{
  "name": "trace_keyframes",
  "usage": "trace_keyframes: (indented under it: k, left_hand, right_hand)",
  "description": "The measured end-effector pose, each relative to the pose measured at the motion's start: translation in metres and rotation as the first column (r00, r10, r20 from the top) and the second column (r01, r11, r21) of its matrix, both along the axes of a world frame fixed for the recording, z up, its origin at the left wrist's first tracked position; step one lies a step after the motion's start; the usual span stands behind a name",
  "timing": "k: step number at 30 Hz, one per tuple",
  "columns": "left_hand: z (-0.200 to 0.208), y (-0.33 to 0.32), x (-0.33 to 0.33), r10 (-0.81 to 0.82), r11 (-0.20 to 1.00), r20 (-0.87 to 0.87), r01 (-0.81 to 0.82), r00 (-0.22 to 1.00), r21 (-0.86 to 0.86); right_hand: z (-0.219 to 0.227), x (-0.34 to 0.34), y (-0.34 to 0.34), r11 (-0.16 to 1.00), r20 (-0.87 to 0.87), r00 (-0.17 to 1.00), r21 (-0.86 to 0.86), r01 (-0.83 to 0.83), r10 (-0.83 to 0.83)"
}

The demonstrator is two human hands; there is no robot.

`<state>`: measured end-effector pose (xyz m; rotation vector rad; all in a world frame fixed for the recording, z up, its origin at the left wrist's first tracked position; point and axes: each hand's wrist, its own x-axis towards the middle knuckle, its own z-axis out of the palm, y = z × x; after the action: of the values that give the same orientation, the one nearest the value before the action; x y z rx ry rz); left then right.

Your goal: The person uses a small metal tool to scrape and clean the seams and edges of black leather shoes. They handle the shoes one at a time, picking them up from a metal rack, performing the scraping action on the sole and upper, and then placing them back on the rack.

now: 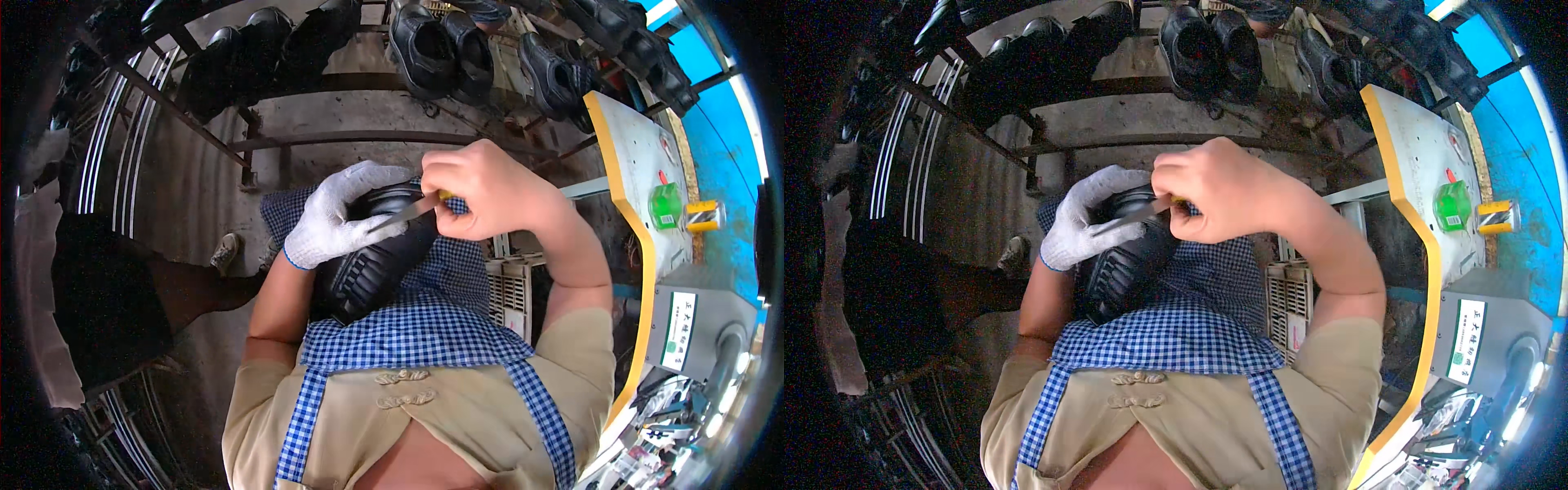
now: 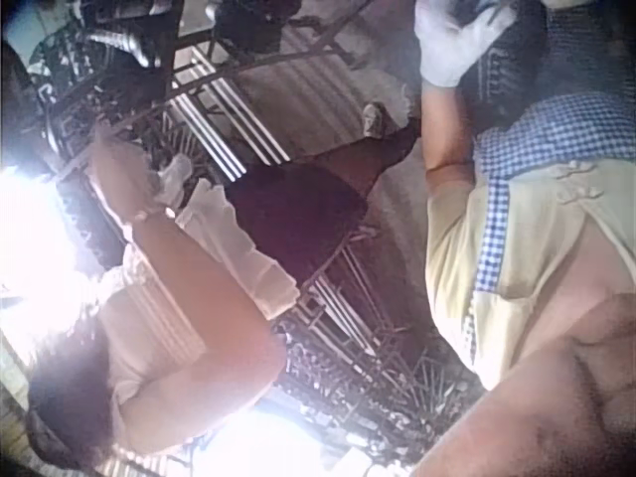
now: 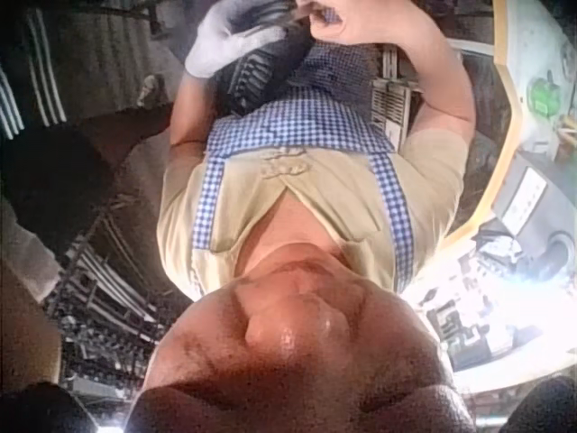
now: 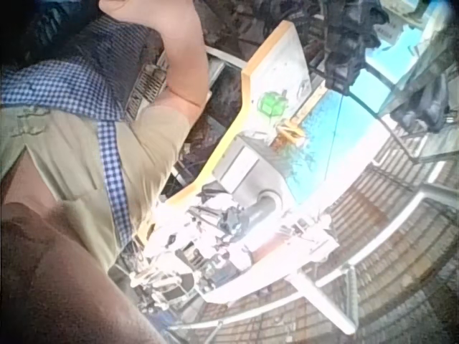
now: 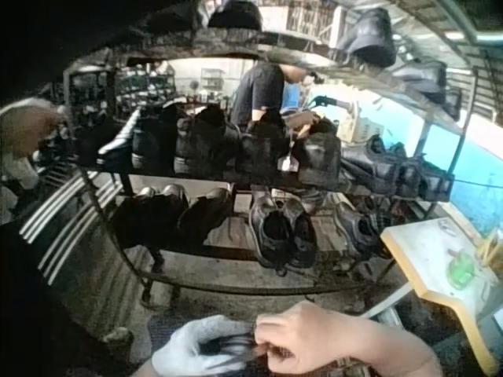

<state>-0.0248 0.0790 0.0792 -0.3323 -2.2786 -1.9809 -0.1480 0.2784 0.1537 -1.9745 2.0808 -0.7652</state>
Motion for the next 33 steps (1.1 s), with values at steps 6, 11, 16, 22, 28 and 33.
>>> trace_keyframes:
  k: [6, 11, 16, 22, 28, 33]
  left_hand:
    - [-0.001, -0.008, 0.0, -0.017, 0.993, 0.076, 0.008, 0.997, 0.119]
    - [-0.016, -0.048, -0.004, 0.389, 0.89, -0.012, -0.372, 0.921, 0.262]
    - [-0.034, -0.081, -0.016, 0.431, 0.282, 0.312, -0.455, 0.847, 0.845]
    - [-0.095, -0.08, -0.029, 0.374, 0.218, 0.468, -0.566, 0.801, 0.795]
    - [-0.075, -0.062, -0.009, 0.339, 0.464, 0.445, -0.559, 0.829, 0.687]
    - [-0.089, -0.073, 0.001, 0.227, 0.538, 0.485, -0.524, 0.844, 0.66]
  right_hand:
    - [-0.043, -0.008, 0.007, 0.989, 0.615, 0.789, -0.12, 0.082, 0.009]
    - [-0.088, 0.006, 0.026, 0.929, 0.642, 0.73, -0.071, 0.363, -0.236]
    - [-0.139, 0.032, 0.041, 0.87, 0.578, 0.7, 0.035, 0.493, -0.42]
    - [-0.14, 0.05, 0.031, 0.778, 0.759, 0.546, -0.086, 0.623, -0.354]
    - [-0.144, 0.017, 0.062, 0.68, 0.98, -0.14, 0.201, 0.705, -0.145]
    - [-0.146, 0.015, 0.058, 0.637, 0.981, -0.178, 0.189, 0.748, -0.082]
